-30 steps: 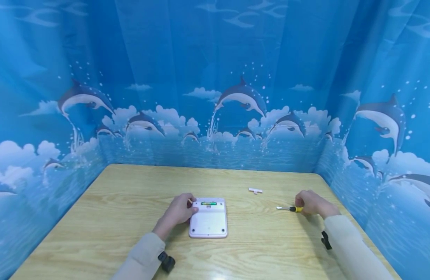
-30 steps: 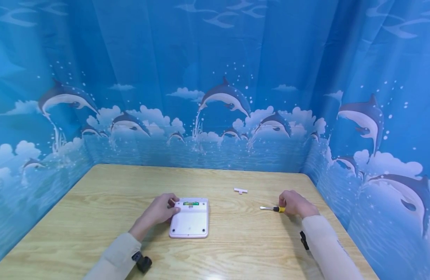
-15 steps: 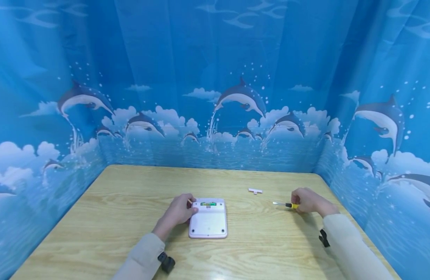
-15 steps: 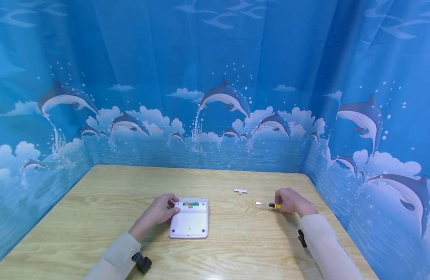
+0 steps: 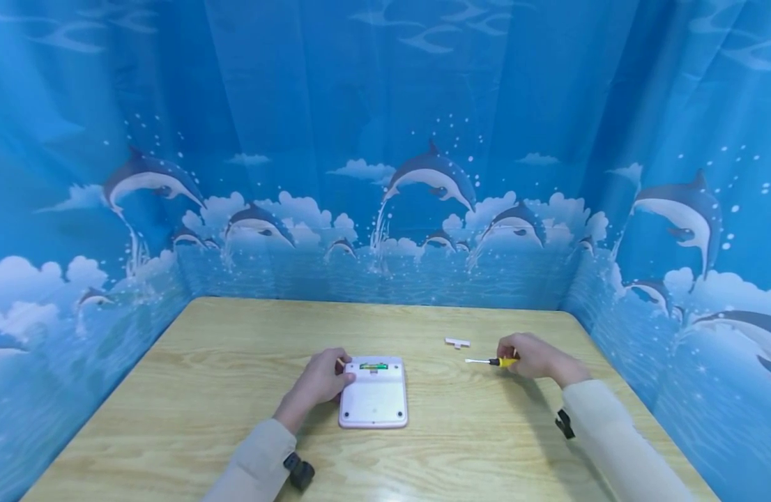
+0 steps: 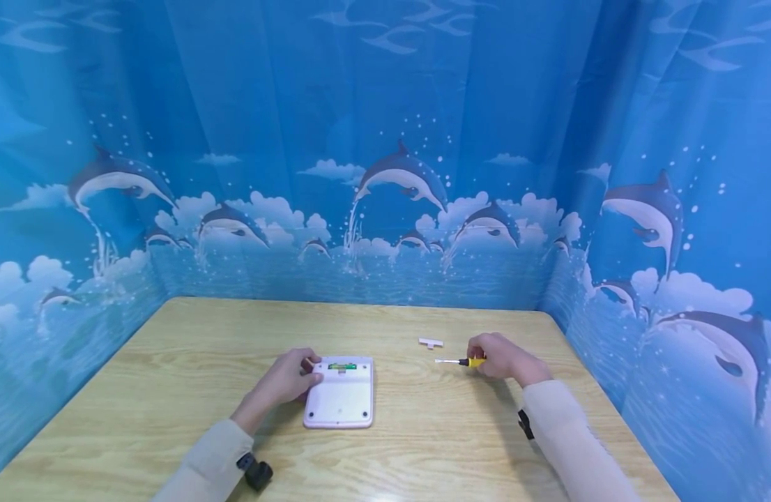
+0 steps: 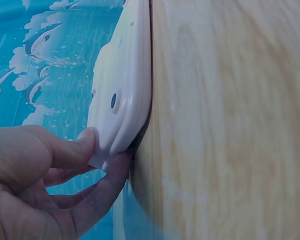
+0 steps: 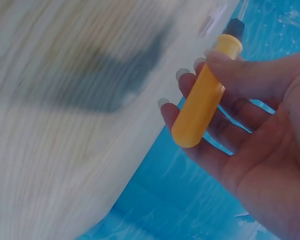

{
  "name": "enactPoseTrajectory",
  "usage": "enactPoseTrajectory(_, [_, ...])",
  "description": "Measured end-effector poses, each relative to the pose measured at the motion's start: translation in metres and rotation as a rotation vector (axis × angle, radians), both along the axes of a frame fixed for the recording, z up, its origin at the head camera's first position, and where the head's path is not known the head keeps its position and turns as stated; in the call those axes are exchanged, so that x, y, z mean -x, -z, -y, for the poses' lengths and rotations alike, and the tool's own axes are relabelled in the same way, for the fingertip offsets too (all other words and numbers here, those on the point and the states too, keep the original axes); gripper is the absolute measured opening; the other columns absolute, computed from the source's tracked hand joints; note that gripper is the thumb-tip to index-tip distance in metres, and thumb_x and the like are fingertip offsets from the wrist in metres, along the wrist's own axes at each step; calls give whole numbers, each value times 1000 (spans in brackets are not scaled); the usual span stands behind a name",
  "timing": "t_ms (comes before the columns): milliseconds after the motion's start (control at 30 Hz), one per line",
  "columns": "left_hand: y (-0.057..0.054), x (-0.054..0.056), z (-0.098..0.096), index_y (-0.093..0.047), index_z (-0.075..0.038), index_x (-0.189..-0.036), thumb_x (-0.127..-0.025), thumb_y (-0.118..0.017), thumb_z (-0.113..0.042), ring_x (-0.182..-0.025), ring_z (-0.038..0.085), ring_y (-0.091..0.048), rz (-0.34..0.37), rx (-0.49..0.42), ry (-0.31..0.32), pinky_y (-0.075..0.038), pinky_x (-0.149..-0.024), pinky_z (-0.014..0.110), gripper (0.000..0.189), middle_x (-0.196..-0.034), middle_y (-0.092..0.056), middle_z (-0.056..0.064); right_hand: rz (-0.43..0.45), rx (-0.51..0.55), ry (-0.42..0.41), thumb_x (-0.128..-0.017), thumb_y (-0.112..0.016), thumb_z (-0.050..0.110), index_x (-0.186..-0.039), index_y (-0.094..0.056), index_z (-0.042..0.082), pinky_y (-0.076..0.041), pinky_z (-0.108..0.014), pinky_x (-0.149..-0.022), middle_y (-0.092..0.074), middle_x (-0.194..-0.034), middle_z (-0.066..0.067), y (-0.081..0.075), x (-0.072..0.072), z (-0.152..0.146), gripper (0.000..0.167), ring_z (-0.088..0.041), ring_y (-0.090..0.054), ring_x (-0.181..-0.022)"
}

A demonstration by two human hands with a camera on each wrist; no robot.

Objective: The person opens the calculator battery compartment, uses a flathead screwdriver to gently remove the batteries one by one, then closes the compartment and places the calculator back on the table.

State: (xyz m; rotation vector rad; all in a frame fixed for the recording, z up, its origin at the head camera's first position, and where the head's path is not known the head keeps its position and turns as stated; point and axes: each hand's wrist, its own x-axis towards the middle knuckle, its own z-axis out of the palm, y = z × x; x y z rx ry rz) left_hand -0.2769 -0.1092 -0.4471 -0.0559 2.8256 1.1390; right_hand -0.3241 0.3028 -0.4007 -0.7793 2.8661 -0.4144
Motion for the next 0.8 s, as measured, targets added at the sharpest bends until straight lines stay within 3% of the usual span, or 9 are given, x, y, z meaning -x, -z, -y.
enactPoseTrajectory(267, [-1, 0, 0, -66, -7, -121, -96, -72, -13, -83, 17, -63, -2, -4, 3, -57, -69, 29, 27, -100, -67, 8, 22, 9, 16, -86, -70, -9, -101, -67, 7, -59, -43, -83, -70, -99, -8, -2, 0, 18, 22, -24, -66, -94])
enactPoseTrajectory(533, [-1, 1, 1, -68, -7, -120, -95, -73, -12, -84, 17, -63, -10, 5, 15, -58, -73, 32, 26, -99, -67, 8, 24, 35, -28, -88, -66, -11, -110, -69, 9, -57, -37, -76, -70, -97, -6, -3, 0, 32, 29, -20, -65, -89])
enactPoseTrajectory(800, [-1, 1, 2, -67, -6, -121, -95, -72, -12, -83, 17, -63, -9, -6, 23, -58, -71, 31, 27, -100, -67, 8, -4, 61, -63, -87, -62, -12, -109, -68, 5, -59, -43, -82, -73, -99, -10, -10, -5, 46, 29, -25, -68, -92])
